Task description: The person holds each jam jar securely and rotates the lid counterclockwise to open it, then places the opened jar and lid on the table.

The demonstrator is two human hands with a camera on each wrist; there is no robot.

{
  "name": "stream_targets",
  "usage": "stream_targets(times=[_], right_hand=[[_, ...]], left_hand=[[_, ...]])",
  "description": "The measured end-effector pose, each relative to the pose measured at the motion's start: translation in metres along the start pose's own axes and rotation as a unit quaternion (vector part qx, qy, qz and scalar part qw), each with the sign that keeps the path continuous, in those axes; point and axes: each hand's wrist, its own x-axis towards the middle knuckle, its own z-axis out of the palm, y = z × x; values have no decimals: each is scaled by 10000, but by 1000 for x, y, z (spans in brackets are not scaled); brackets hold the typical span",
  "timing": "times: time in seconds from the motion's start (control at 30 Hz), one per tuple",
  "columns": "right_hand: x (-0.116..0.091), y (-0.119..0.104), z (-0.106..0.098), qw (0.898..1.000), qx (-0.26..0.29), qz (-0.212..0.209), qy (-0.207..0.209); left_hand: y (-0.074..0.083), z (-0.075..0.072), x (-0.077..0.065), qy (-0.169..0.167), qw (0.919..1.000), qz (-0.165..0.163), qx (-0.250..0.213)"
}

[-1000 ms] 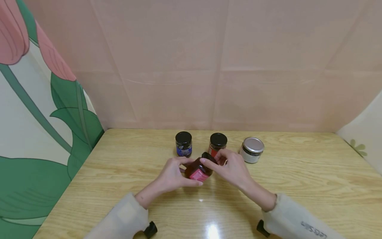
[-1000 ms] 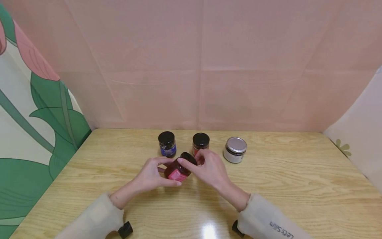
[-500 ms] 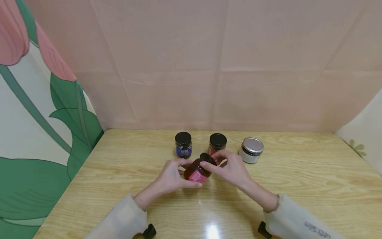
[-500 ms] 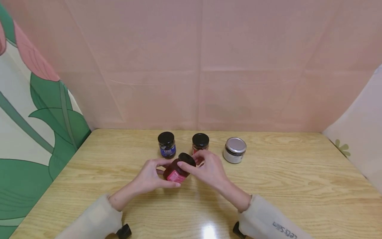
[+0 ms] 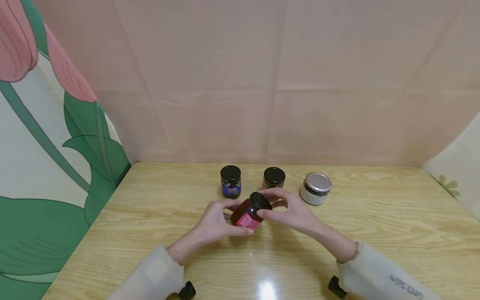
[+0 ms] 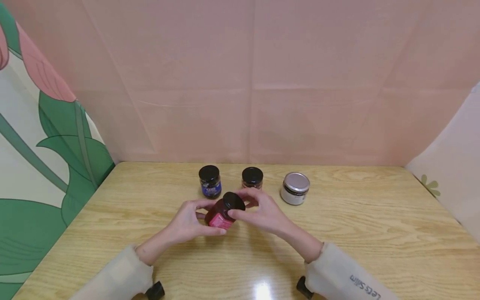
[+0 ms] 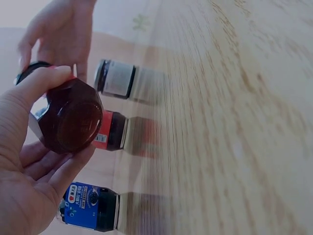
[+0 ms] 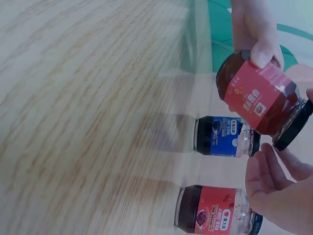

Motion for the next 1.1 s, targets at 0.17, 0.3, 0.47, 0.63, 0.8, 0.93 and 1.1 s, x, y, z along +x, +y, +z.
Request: stream_targets(times=[0.17, 0.3, 0.47, 0.63, 0.8, 0.93, 1.1], right_hand=[[2, -4, 3, 9978, -483, 250, 389], [6, -7, 7, 9854, -1398, 509, 826], [10, -13, 6, 9689, -2112, 974, 845], [11, -17, 7, 9587, -2428, 1170, 906], [11, -18, 6, 9590, -2309, 1384, 888], [11, -17, 5, 9622, -2098, 1535, 807], [10, -17, 3, 9643, -1955, 1625, 742]], left_hand=[[1, 1, 0, 33, 10000, 15, -23], [0, 1, 0, -6, 10000, 72, -5], [0, 2, 1, -39, 9998, 172, 94], [0, 3, 1, -3, 9997, 196, 151], [0, 4, 1, 6, 9995, 220, 212], [-1, 4, 1, 1, 9993, 198, 333], [-1, 5, 0, 3, 9991, 208, 375]])
